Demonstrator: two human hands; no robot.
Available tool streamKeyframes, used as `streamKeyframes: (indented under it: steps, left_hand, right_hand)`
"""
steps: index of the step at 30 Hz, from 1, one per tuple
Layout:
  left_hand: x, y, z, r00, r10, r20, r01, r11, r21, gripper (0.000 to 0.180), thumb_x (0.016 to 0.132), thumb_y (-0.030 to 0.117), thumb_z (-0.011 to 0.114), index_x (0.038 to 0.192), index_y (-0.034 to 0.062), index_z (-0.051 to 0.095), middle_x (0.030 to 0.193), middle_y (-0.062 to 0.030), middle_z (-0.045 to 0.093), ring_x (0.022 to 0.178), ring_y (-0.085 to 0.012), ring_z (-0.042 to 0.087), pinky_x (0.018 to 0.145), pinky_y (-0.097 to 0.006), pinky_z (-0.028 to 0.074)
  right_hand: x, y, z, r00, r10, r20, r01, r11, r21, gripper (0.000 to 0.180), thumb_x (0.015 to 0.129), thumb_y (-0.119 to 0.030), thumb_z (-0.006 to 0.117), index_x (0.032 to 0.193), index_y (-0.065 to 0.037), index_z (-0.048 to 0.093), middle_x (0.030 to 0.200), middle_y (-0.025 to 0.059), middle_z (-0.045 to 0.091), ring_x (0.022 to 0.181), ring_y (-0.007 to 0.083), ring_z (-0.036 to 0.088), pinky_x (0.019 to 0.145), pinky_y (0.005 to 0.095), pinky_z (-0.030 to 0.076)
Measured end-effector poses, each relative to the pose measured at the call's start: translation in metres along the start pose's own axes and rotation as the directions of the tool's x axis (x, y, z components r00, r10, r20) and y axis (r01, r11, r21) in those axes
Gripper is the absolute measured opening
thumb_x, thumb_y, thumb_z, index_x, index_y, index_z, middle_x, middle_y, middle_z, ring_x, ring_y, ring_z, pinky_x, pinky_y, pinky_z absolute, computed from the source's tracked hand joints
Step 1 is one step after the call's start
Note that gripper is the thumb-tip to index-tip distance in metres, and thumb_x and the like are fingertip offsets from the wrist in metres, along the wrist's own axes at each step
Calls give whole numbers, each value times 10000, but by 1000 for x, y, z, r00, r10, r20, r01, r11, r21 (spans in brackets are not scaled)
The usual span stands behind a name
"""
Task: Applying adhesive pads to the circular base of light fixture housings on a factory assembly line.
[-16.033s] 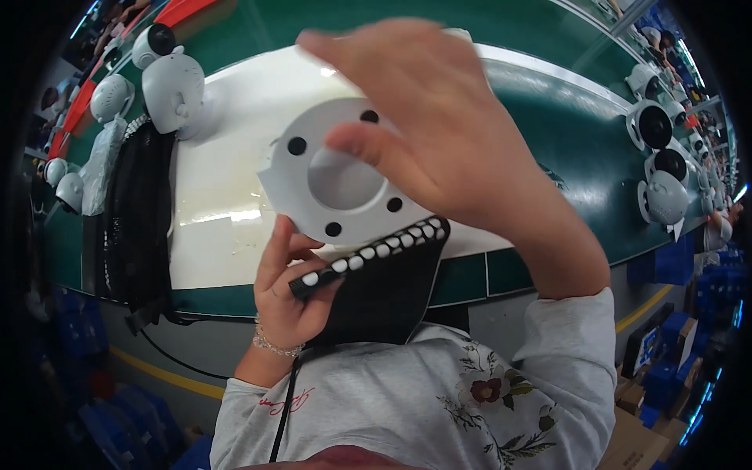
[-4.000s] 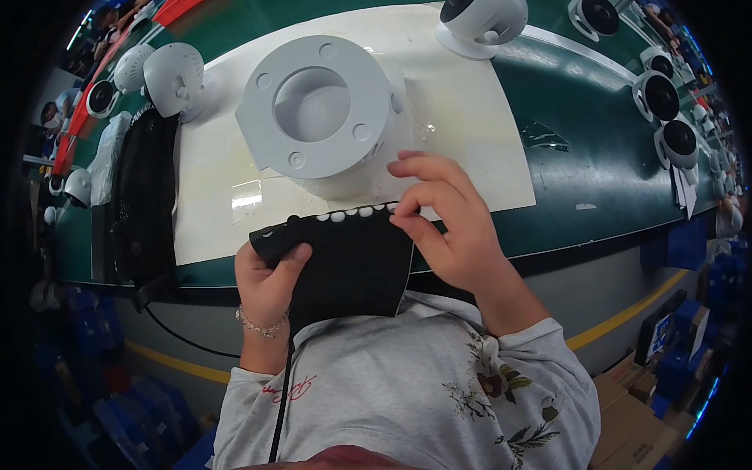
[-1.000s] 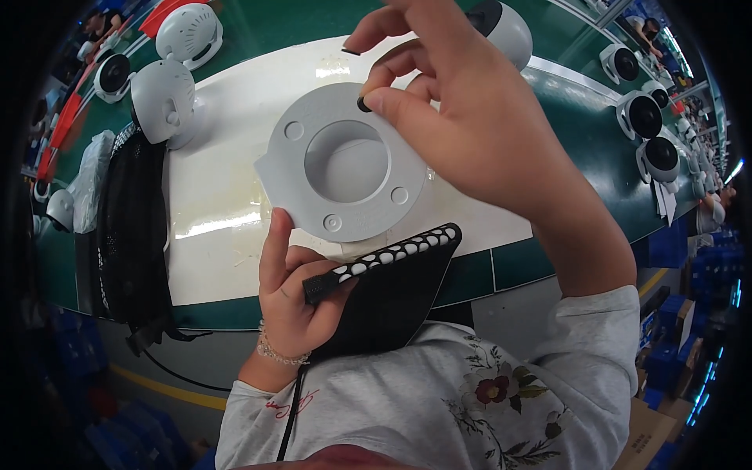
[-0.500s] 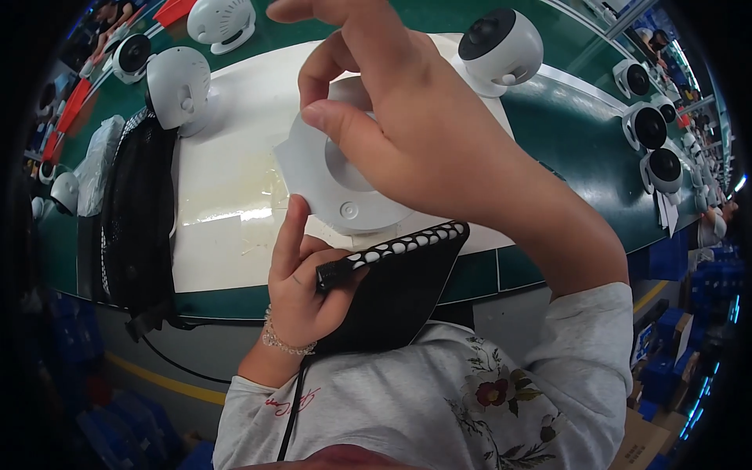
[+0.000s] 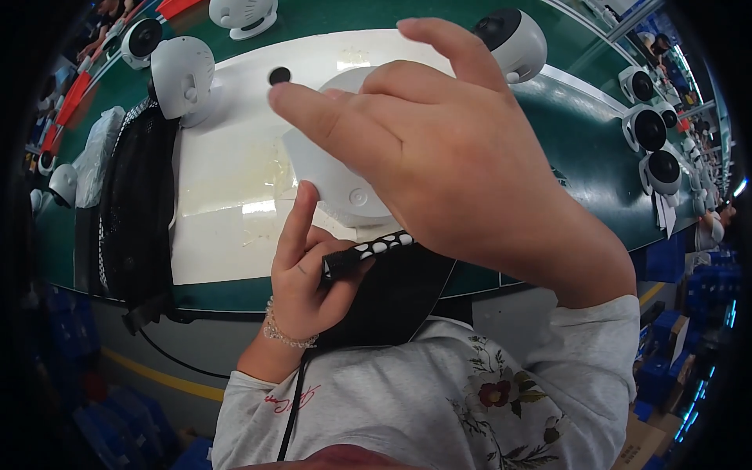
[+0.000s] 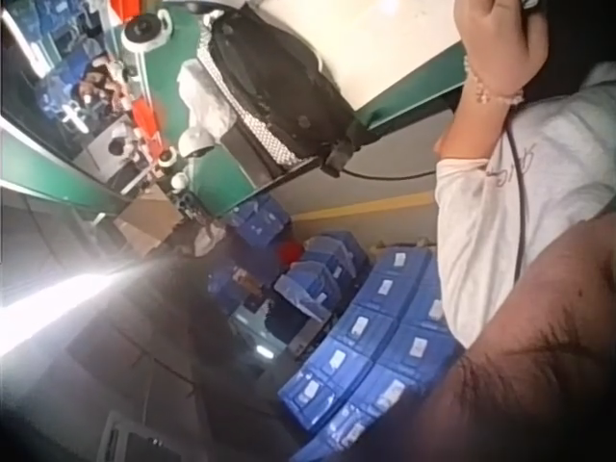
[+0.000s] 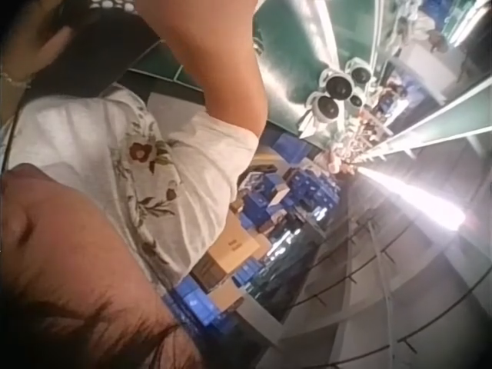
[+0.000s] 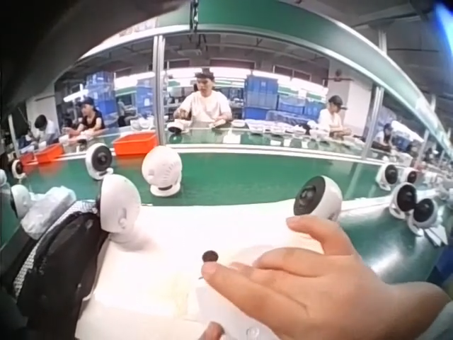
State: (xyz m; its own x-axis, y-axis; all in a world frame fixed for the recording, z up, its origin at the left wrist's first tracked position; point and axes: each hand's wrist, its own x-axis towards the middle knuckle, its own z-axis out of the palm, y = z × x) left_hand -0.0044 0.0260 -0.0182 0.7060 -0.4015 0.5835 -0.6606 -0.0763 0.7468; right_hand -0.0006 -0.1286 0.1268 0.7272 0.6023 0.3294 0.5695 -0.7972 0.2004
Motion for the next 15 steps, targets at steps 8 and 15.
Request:
streamKeyframes:
  steps: [8,15]
  left_hand:
    - [2,-1,2,998,48,-37,-48,999,-1,262,543,-41,608,798,2,574,1280,-229,384,666,-208,591,585,-278,471]
    - [4,-1,1,997,75,1,-75,997,19,270,606,-67,650,853,-17,554,1324,-286,274,626,-139,547,636,-253,461]
  right_hand:
    - [-34,13,28,955,236,-178,-128,874,469,138,757,-105,591,878,-54,547,1292,186,376,1256,363,266,1012,418,200]
    - [-40,-2,40,956,294,-17,-230,780,582,94,823,-147,532,812,-55,521,1295,180,379,1287,351,198,1011,422,171]
